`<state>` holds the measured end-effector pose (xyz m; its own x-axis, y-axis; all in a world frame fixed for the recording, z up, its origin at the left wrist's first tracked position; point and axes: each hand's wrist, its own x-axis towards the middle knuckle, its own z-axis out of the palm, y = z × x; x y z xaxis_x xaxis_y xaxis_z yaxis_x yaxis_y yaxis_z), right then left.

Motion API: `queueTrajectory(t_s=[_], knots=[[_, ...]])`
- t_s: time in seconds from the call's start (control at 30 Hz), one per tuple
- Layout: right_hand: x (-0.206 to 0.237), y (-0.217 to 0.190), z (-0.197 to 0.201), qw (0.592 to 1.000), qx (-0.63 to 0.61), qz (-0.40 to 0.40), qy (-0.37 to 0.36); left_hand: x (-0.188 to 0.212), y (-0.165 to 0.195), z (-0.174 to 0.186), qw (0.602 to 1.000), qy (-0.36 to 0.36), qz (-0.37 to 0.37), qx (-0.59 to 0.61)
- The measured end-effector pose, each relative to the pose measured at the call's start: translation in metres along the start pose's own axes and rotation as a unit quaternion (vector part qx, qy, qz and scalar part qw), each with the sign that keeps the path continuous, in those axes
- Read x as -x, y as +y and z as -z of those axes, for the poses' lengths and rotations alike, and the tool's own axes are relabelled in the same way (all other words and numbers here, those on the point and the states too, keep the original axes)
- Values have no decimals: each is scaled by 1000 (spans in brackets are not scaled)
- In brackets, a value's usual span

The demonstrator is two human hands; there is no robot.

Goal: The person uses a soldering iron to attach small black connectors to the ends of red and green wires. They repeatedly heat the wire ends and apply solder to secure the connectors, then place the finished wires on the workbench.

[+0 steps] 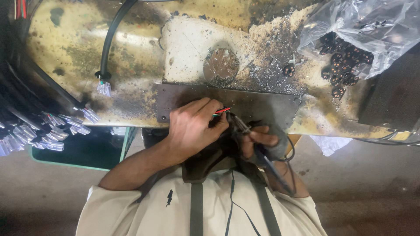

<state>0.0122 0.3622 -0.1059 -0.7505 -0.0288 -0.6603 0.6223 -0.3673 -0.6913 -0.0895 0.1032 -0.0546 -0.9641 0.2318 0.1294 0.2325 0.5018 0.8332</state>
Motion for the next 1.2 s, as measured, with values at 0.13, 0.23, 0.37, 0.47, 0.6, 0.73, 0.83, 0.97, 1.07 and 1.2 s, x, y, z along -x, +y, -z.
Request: queueTrajectory(t_s=[0.13, 0.23, 0.37, 0.47, 0.6, 0.73, 0.83, 0.97, 1.07, 1.2], knots=[[-4, -15, -2, 990, -68, -123, -7, 0, 0, 1, 1000, -14, 1, 7], [-8, -7, -8, 932, 196, 300, -55, 0, -1, 1, 1000, -14, 4, 7], [-4, 5, -8, 822, 392, 412, 4, -1, -1, 0, 1000, 2, -13, 8], [-7, -4, -8, 994, 76, 42, -64, -1, -1, 0, 1000, -16, 3, 11], [-23, -25, -27, 638, 450, 609, -137, -1, 0, 0, 1000, -8, -4, 4], [-25, -33, -45, 664, 443, 593, -99, -1, -1, 1, 1000, -3, -8, 4], [-18, -31, -38, 687, 445, 567, -88, -1, -1, 0, 1000, -7, -5, 8], [-6, -14, -34, 877, 375, 300, 0, 1, -3, -1, 1000, -3, -11, 2], [-7, -21, -38, 820, 378, 430, 0, 1, -3, -3, 1000, 6, -10, -7], [-24, -48, -55, 868, 354, 345, -53, -2, -3, -2, 999, 16, -29, -9]])
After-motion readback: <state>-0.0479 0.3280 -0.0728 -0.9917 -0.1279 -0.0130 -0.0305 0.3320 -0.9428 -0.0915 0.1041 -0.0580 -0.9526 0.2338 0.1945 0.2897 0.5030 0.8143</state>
